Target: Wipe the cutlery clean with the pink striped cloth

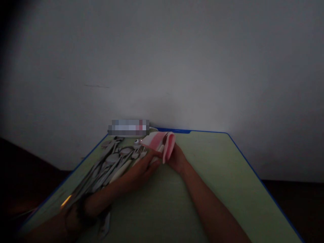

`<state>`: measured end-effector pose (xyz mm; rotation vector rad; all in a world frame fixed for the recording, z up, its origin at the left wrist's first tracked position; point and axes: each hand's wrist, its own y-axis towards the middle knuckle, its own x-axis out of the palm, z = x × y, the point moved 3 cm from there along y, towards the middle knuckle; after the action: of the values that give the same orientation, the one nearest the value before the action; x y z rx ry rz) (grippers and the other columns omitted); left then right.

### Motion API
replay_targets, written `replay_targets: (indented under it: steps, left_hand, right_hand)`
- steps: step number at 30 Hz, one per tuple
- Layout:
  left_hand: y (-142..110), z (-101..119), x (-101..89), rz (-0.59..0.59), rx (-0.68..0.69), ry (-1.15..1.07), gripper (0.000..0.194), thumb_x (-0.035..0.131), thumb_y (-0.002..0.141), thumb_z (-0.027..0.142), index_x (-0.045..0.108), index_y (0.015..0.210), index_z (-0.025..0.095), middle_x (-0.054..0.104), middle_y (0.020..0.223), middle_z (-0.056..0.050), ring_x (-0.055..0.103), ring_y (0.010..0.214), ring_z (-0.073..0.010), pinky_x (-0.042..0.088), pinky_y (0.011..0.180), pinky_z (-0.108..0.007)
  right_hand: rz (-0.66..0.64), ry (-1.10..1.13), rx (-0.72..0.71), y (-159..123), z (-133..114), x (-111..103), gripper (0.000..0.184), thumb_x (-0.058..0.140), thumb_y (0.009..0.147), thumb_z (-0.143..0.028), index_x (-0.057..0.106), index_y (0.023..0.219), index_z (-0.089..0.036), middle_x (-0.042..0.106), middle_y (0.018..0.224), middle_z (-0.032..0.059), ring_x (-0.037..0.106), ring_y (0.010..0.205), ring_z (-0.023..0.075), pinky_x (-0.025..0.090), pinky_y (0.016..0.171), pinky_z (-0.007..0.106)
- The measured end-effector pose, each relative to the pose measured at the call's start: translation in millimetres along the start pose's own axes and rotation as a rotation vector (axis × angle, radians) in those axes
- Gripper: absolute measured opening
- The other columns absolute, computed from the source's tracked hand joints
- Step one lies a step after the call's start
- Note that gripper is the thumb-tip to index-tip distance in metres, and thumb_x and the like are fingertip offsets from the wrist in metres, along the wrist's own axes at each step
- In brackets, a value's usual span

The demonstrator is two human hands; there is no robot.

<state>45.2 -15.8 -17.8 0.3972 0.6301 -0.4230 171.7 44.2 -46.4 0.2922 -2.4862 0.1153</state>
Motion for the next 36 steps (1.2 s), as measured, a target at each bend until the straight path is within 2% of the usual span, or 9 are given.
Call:
replay_targets:
  steps: [3, 6, 9, 12, 14, 17, 21, 29, 36]
  left_hand:
    - [-1.0, 0.0, 3.4, -0.09, 0.055, 0.069, 0.031, 0.032, 0.092, 0.034, 0.046, 0.116, 0.022, 0.061, 0.109, -0.007, 0.058, 0.095, -0.02, 0.044, 0.083, -0.032]
    - [-1.7, -0.8, 6.0, -0.153, 0.105, 0.202, 0.03, 0.031, 0.092, 0.034, 0.053, 0.109, 0.022, 0.063, 0.101, -0.006, 0.059, 0.088, -0.0192, 0.044, 0.08, -0.031]
    - [-2.1, -1.6, 6.4, -0.16, 0.095, 0.275, 0.03, 0.03, 0.092, 0.034, 0.056, 0.101, 0.021, 0.063, 0.092, -0.005, 0.059, 0.081, -0.0177, 0.044, 0.074, -0.029]
    - [-2.4, -0.6, 6.1, -0.145, 0.088, 0.283, 0.03, 0.029, 0.093, 0.033, 0.056, 0.098, 0.021, 0.063, 0.092, -0.005, 0.058, 0.079, -0.0171, 0.044, 0.072, -0.028]
    - [-2.9, 1.1, 5.7, -0.149, 0.099, 0.291, 0.03, 0.03, 0.093, 0.033, 0.056, 0.097, 0.021, 0.063, 0.092, -0.005, 0.058, 0.079, -0.0171, 0.043, 0.072, -0.028]
    - [-4.9, 5.5, 4.6, -0.204, 0.146, 0.302, 0.028, 0.031, 0.092, 0.032, 0.055, 0.099, 0.021, 0.063, 0.091, -0.005, 0.059, 0.08, -0.0172, 0.043, 0.073, -0.027]
    - [-8.0, 9.9, 1.6, -0.242, 0.2, 0.321, 0.027, 0.032, 0.09, 0.027, 0.054, 0.105, 0.021, 0.063, 0.09, -0.004, 0.058, 0.079, -0.0173, 0.042, 0.072, -0.028]
    - [-9.6, 10.7, 3.2, -0.256, 0.197, 0.347, 0.022, 0.036, 0.088, 0.024, 0.053, 0.102, 0.022, 0.062, 0.088, -0.004, 0.058, 0.079, -0.0192, 0.041, 0.071, -0.03]
    - [-9.8, 10.8, 3.9, -0.268, 0.216, 0.376, 0.022, 0.035, 0.088, 0.025, 0.052, 0.102, 0.022, 0.061, 0.087, -0.004, 0.057, 0.078, -0.0185, 0.041, 0.069, -0.028]
  right_hand:
    - [0.011, -0.003, 0.078, -0.4, 4.3, 1.0, 0.021, 0.064, 0.069, -0.036, 0.062, 0.08, -0.018, 0.063, 0.065, 0.0, 0.058, 0.06, 0.0143, 0.049, 0.059, 0.026]
    - [0.065, -0.044, 0.044, -0.8, 5.5, -2.0, 0.025, 0.065, 0.069, -0.038, 0.062, 0.082, -0.017, 0.063, 0.065, -0.0007, 0.056, 0.058, 0.0117, 0.046, 0.057, 0.022]
    - [0.114, -0.054, 0.007, -0.3, 6.9, -4.1, 0.025, 0.064, 0.07, -0.04, 0.062, 0.08, -0.017, 0.063, 0.065, -0.0013, 0.055, 0.058, 0.0104, 0.044, 0.056, 0.02]
    - [0.15, 0.021, -0.001, 1.2, 8.2, -4.1, 0.024, 0.065, 0.07, -0.04, 0.063, 0.078, -0.017, 0.063, 0.065, -0.0017, 0.054, 0.057, 0.01, 0.045, 0.057, 0.021]
    - [0.136, 0.094, 0.045, 2.2, 9.3, -2.7, 0.021, 0.066, 0.07, -0.036, 0.064, 0.077, -0.016, 0.064, 0.066, -0.0013, 0.055, 0.057, 0.0103, 0.047, 0.058, 0.022]
    - [0.141, 0.172, 0.13, 3.1, 9.8, -2.1, 0.016, 0.067, 0.069, -0.029, 0.065, 0.078, -0.016, 0.065, 0.066, -0.0001, 0.056, 0.057, 0.0115, 0.049, 0.059, 0.024]
    - [0.192, 0.189, 0.133, 4.7, 8.6, -6.2, 0.012, 0.067, 0.066, -0.022, 0.064, 0.076, -0.015, 0.064, 0.064, 0.0004, 0.057, 0.056, 0.0115, 0.05, 0.058, 0.024]
    - [0.09, -0.068, -0.002, 2.6, 5.3, -7.3, 0.016, 0.067, 0.066, -0.024, 0.064, 0.08, -0.017, 0.064, 0.069, 0.0001, 0.056, 0.057, 0.0113, 0.047, 0.057, 0.023]
    - [0.065, -0.047, -0.013, 3.5, 9.0, -5.0, 0.029, 0.069, 0.064, -0.028, 0.061, 0.091, -0.02, 0.066, 0.075, -0.0023, 0.058, 0.062, 0.0117, 0.047, 0.06, 0.024]
